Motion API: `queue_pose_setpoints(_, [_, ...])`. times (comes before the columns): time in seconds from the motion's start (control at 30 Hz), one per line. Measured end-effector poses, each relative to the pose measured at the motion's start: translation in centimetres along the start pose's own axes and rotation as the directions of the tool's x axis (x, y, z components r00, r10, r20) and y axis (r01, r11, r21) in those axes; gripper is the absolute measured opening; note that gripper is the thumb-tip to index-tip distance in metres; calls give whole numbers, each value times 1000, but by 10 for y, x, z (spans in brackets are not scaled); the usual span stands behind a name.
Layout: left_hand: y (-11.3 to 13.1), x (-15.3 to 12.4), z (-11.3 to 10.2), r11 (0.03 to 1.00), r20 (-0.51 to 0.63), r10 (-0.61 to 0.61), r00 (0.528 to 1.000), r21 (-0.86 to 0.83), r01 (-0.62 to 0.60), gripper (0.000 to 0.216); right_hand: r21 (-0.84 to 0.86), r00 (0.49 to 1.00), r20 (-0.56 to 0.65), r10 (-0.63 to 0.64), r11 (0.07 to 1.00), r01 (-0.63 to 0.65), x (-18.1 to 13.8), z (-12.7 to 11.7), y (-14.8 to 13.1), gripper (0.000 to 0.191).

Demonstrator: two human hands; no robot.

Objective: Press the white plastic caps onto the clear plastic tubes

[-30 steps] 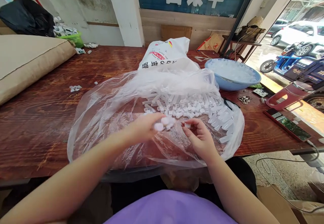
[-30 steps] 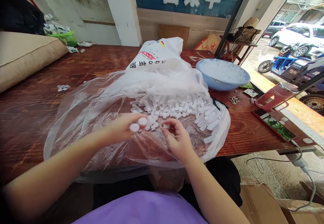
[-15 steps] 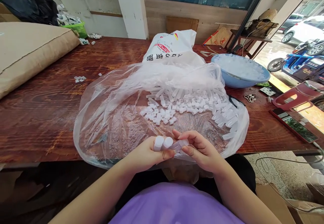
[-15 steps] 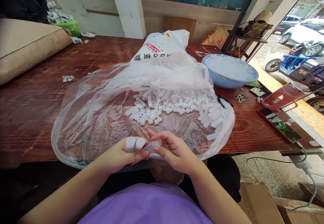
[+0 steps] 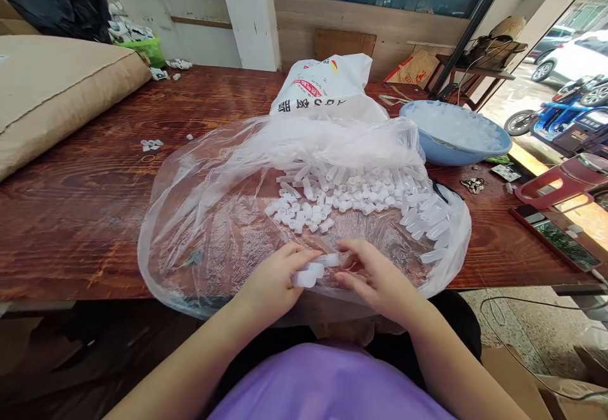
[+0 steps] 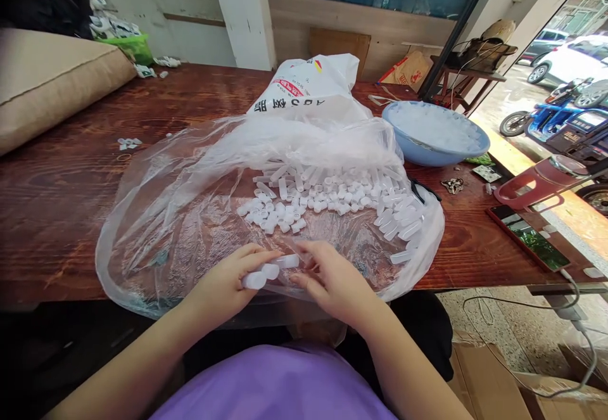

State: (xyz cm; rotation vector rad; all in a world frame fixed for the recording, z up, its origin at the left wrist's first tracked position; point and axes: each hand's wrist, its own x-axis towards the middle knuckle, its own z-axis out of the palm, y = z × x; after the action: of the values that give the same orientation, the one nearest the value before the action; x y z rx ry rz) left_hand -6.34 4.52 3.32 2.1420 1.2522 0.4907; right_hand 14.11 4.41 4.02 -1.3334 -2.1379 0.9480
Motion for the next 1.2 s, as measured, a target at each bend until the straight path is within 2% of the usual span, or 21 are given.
queue_pose_setpoints(0.07, [-3,0,-2,999,-5,36,999,34,-36,52,-21,1000,27,-7,1000,8,2,2,-2,23])
queue_pose_setpoints(0.17, [-4,-1,-6,994,-11,73,997,85,-72,55,-28,996,15,91,996,-91,6,7,-5,38])
queue_pose_setpoints(0.27, [-6,-2,-10,993,-32,57,998,110,-53,52,3,1000,8,-16,1000,16,9,13,-7,26])
queue_pose_setpoints(0.33, [-8,-4,-11,988,-34,91,995,126,-86,49,-28,998,11,-65,997,65,11,19,-9,25])
queue_pose_setpoints(0.4, [-11,-5,-10,972,-29,154,988,183,-146,44,-55,999,24,34,998,-33,13,26,-12,32])
queue_pose_setpoints(0.5, [-16,-8,-8,937,-49,218,975,289,-195,38,9,973,97,211,977,-213,18,35,-13,43])
queue_pose_setpoints(0.57, [-19,-9,-9,935,-71,220,973,301,-189,40,25,984,82,161,986,-163,22,37,-12,42])
queue_pose_setpoints(0.63, [-18,-11,-12,950,-79,192,978,267,-165,43,-69,1000,6,-10,998,10,25,38,-10,37])
queue_pose_setpoints(0.7, [-17,-12,-14,962,-66,174,983,226,-155,45,-192,987,-32,-158,970,149,28,39,-10,35])
queue_pose_setpoints(0.73, [-16,-12,-15,961,-63,178,982,225,-160,45,-222,984,-40,-172,962,160,29,41,-11,36])
queue_pose_setpoints(0.83, [-16,-8,-19,928,-74,218,973,325,-183,40,-156,997,-44,-58,986,50,36,43,-14,40])
queue_pose_setpoints(0.93, [-26,13,-34,872,-88,164,983,479,-103,28,-103,1000,13,-4,995,5,46,37,-14,33])
queue_pose_setpoints(1.07, [-46,64,-74,792,-101,-46,994,603,97,20,-366,997,-3,71,928,-68,62,20,-2,26])
queue_pose_setpoints(1.13, [-54,92,-90,764,-80,-64,995,638,100,19,-488,993,22,115,868,-90,68,18,6,26])
queue_pose_setpoints(1.2, [-58,116,-98,737,32,-43,999,676,10,19,-533,990,47,136,841,-90,71,19,12,23])
